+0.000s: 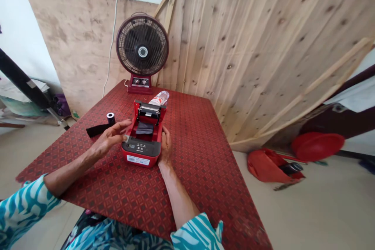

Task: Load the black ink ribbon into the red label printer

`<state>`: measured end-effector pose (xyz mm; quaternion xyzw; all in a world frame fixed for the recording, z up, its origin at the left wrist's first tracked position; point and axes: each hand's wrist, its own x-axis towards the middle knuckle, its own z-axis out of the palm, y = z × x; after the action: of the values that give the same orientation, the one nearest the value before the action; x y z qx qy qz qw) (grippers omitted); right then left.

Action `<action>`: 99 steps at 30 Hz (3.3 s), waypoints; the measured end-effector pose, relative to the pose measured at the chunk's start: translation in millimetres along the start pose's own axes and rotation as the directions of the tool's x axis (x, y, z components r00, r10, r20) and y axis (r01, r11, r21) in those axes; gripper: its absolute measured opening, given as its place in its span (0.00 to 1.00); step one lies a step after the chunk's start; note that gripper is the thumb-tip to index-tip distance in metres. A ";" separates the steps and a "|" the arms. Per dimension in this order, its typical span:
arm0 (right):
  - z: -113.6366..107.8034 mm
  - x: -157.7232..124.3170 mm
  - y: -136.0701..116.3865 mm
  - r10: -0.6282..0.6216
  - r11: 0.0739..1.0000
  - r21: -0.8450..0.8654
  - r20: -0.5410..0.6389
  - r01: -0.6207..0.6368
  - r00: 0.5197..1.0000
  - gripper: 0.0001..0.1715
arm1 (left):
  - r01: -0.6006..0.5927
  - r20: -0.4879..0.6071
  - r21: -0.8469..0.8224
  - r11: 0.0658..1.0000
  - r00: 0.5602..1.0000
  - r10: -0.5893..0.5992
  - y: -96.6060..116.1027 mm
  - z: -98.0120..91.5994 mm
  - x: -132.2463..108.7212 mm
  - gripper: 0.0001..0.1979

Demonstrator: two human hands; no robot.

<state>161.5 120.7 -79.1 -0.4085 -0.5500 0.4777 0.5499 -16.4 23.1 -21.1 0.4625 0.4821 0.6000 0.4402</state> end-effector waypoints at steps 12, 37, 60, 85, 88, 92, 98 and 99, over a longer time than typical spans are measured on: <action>0.8 2.4 -0.6 0.006 0.993 0.118 0.038 -0.010 0.999 0.23 | -0.394 0.312 0.762 0.513 0.919 0.243 41.0 26.1 42.0 0.21; 4.5 7.2 0.0 -0.049 0.984 0.172 0.022 0.045 0.999 0.19 | -0.384 0.380 0.923 0.041 0.886 -0.264 52.4 57.4 80.3 0.11; 4.6 8.5 0.5 -0.060 0.980 0.189 0.025 0.055 0.998 0.20 | -0.329 0.367 0.907 0.263 0.923 -0.114 88.4 46.7 53.8 0.13; 0.9 7.3 -1.2 0.024 0.981 0.193 0.049 -0.033 0.999 0.21 | 0.184 0.100 -0.197 0.963 0.981 -0.167 75.4 -29.5 46.9 0.17; 0.0 6.9 -0.6 0.044 0.980 0.190 0.053 -0.053 0.998 0.21 | 0.182 0.067 -0.260 0.949 0.983 -0.170 72.4 -34.9 47.1 0.17; -0.9 6.8 0.2 0.043 0.981 0.188 0.058 -0.053 0.997 0.21 | 0.199 0.074 -0.257 0.946 0.980 -0.186 63.2 -36.1 43.8 0.17; -1.6 6.7 -1.7 0.045 0.986 0.161 0.056 -0.054 0.997 0.22 | 0.196 0.137 -0.079 0.977 0.973 -0.184 74.0 -37.9 43.4 0.20; -1.6 6.8 -2.2 0.047 0.986 0.157 0.053 -0.054 0.998 0.22 | 0.181 0.133 -0.035 0.983 0.975 -0.175 79.3 -38.8 45.3 0.21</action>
<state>162.9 126.9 -75.6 -0.3655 -0.5130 0.5436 0.5547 -69.3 48.9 58.8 0.4449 0.4777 0.5379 0.5334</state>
